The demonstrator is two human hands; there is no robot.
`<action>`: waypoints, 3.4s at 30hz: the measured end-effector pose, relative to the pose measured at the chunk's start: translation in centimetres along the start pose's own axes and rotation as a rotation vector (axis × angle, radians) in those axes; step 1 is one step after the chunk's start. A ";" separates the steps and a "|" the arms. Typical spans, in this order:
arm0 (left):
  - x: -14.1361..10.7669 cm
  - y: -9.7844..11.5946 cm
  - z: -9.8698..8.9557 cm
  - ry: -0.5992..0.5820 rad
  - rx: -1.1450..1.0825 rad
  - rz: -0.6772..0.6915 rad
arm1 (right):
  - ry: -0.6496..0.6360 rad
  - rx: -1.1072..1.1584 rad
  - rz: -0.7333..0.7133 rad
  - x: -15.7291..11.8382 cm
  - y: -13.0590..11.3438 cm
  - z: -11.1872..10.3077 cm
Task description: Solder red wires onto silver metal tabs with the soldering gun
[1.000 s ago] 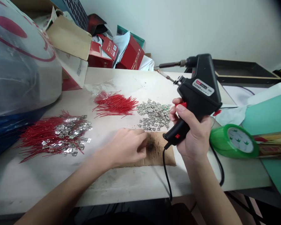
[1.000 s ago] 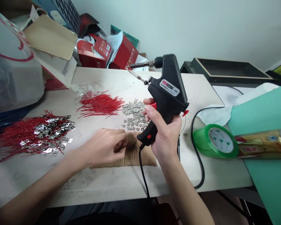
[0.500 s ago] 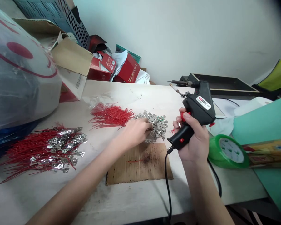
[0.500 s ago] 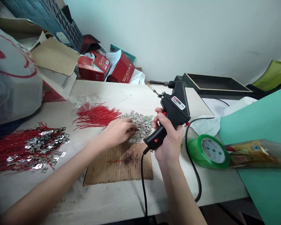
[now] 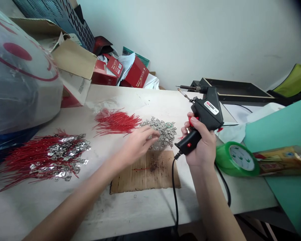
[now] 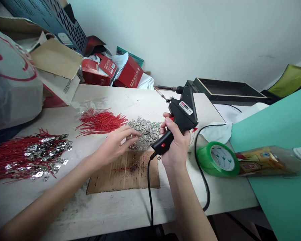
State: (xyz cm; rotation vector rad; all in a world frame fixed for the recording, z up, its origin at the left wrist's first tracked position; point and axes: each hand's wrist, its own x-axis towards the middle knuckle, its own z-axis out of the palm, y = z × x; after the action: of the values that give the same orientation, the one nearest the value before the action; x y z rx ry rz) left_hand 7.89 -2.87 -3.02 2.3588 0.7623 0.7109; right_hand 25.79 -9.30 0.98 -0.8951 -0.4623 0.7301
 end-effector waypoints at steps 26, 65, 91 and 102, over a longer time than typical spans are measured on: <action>-3.4 2.6 -1.4 -0.421 0.168 0.031 | -0.049 -0.014 0.037 0.5 0.3 -0.6; -3.8 3.0 1.1 -0.368 0.258 0.146 | -0.028 -0.025 0.070 0.3 0.2 -0.2; -3.6 3.2 0.6 -0.368 0.272 0.107 | -0.027 -0.045 0.121 0.3 0.0 -0.3; -3.6 3.2 0.5 -0.347 0.277 0.114 | -0.059 -0.068 0.085 0.2 0.1 -0.3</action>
State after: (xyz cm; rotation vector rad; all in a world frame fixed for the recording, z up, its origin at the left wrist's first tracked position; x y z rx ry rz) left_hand 6.77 -7.54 -2.45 2.6946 0.6080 0.2353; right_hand 26.12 -9.28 0.76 -0.9636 -0.5063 0.8240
